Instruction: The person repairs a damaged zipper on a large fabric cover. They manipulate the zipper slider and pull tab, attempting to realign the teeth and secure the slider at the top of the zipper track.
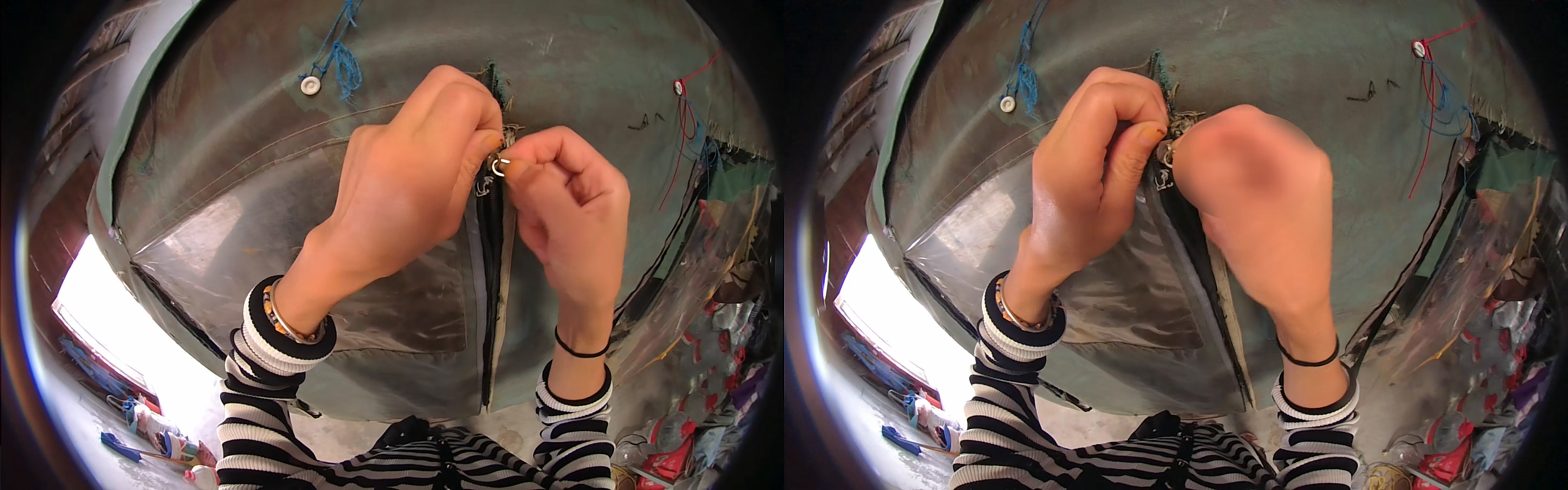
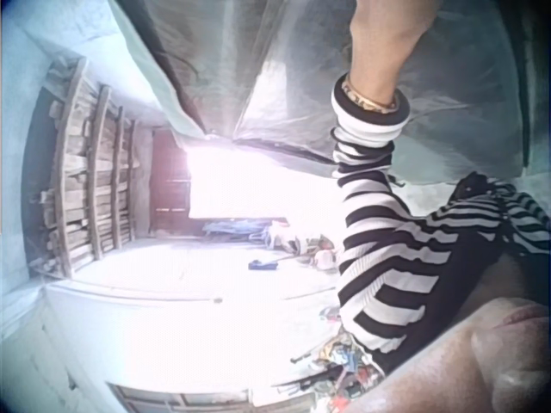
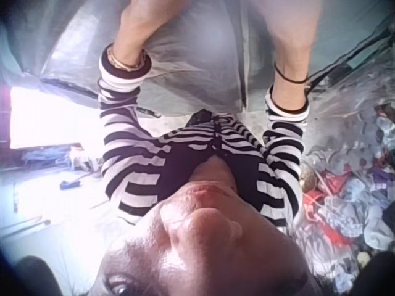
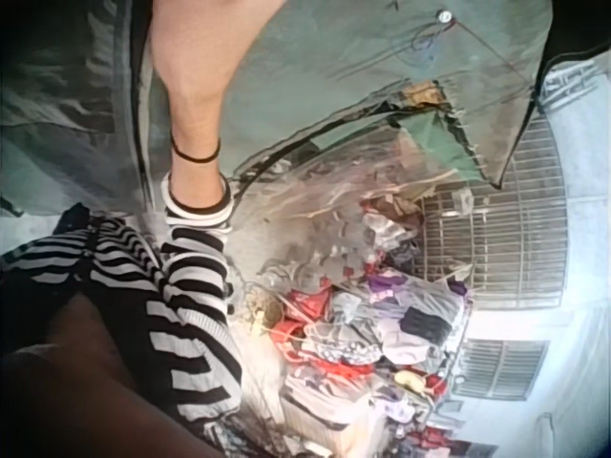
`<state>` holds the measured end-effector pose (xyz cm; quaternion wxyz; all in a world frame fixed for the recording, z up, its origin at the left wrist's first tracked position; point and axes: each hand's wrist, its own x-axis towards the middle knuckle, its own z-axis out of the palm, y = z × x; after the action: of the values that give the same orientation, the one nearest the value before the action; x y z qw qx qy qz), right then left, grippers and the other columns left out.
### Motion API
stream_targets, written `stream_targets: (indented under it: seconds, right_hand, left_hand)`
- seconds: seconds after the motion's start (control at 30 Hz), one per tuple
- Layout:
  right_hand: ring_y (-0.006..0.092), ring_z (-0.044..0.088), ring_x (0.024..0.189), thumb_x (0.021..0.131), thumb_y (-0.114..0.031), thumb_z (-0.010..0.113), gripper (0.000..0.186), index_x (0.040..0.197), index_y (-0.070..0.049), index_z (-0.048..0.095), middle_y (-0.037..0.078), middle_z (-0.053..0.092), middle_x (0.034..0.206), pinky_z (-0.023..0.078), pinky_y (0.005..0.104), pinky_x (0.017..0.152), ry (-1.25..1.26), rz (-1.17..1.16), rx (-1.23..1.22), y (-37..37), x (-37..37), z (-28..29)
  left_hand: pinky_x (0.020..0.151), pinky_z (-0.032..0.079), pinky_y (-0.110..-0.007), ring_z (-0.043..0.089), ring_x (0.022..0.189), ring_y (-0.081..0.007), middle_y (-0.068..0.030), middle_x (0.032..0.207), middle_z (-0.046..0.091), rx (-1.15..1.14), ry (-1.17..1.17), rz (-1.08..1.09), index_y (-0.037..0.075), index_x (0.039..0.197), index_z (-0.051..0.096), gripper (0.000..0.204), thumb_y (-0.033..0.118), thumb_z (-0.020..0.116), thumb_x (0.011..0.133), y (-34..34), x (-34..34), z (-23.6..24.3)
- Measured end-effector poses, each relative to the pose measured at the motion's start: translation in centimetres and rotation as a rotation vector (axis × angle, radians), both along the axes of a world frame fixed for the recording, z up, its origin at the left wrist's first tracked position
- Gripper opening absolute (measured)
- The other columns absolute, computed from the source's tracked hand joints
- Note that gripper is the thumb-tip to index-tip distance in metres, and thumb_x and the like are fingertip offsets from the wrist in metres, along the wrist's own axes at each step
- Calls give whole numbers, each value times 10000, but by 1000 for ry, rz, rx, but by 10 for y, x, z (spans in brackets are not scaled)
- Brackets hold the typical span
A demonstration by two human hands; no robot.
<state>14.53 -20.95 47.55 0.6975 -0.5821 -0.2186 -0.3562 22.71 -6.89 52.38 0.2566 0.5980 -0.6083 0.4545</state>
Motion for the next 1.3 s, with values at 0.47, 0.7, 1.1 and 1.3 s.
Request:
stream_targets:
  seconds: [0.47, 0.7, 1.1, 1.3]
  right_hand:
    - [-22, 472, 622, 846, 45, 665, 89, 898, 21, 597, -65, 559, 719, 388, 142, 529, -213, -356, 78, 31, 21, -14]
    - [-16, 473, 608, 843, 44, 652, 66, 887, 36, 603, -58, 561, 693, 382, 155, 501, -184, -346, 85, 32, 20, -14]
    - [23, 460, 445, 893, 0, 626, 57, 919, 50, 616, -11, 570, 662, 313, 190, 373, 16, 2, 181, 13, 6, -4]
    - [31, 443, 425, 904, -4, 604, 71, 927, 63, 610, 2, 563, 647, 301, 195, 368, 32, 61, 208, 11, 6, -6]
  left_hand:
    - [578, 487, -355, 593, 718, -295, -94, 915, 582, -9, 132, -200, 29, 916, 541, 93, 1, 617, 870, 3, 4, -1]
    - [577, 489, -327, 594, 696, -249, -97, 937, 584, -19, 70, -261, 17, 937, 575, 104, -36, 619, 859, 1, 32, -8]
    - [546, 469, -229, 593, 610, -113, -72, 971, 578, 157, 279, -244, 6, 987, 640, 180, -91, 623, 836, 16, 2, 8]
    - [559, 480, -214, 633, 645, -102, -71, 1017, 579, 70, 607, -379, -1, 987, 638, 205, -99, 633, 807, 16, -15, 1]
